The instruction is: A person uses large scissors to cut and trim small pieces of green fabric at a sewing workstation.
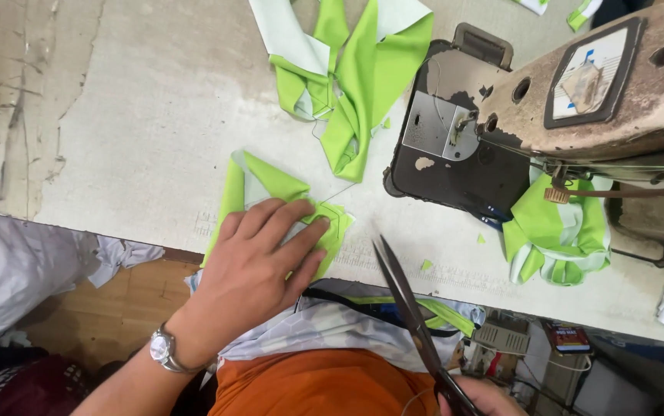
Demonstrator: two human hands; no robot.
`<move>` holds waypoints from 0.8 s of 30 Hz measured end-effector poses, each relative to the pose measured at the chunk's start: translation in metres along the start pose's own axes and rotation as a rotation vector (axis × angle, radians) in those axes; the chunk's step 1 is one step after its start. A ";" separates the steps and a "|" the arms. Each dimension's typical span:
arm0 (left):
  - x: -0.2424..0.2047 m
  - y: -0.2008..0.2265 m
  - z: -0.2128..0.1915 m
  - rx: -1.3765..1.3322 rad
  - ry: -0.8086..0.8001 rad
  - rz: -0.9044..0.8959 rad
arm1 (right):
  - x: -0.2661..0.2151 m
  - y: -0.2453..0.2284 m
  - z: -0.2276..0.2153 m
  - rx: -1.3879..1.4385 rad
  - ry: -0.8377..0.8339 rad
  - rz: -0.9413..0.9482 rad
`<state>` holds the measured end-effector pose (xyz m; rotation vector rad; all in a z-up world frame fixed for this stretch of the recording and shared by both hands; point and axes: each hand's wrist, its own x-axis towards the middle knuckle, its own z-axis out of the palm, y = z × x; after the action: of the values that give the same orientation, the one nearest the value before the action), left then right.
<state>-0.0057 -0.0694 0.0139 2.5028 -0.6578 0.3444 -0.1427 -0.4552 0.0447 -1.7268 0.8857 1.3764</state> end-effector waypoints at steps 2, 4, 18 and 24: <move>0.003 -0.004 0.001 0.018 -0.019 0.016 | 0.021 0.023 -0.006 -0.053 -0.085 -0.046; 0.005 -0.005 0.002 0.038 -0.035 0.035 | 0.027 0.027 -0.002 -0.106 -0.168 -0.098; 0.004 0.007 0.004 0.077 0.036 -0.046 | 0.090 0.054 0.032 0.548 -0.604 -0.501; 0.005 0.011 0.003 0.026 0.043 -0.009 | 0.095 0.052 0.040 0.710 -0.714 -0.567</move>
<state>-0.0068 -0.0810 0.0175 2.5149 -0.6280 0.4046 -0.1883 -0.4516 -0.0613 -0.7529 0.3513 0.9908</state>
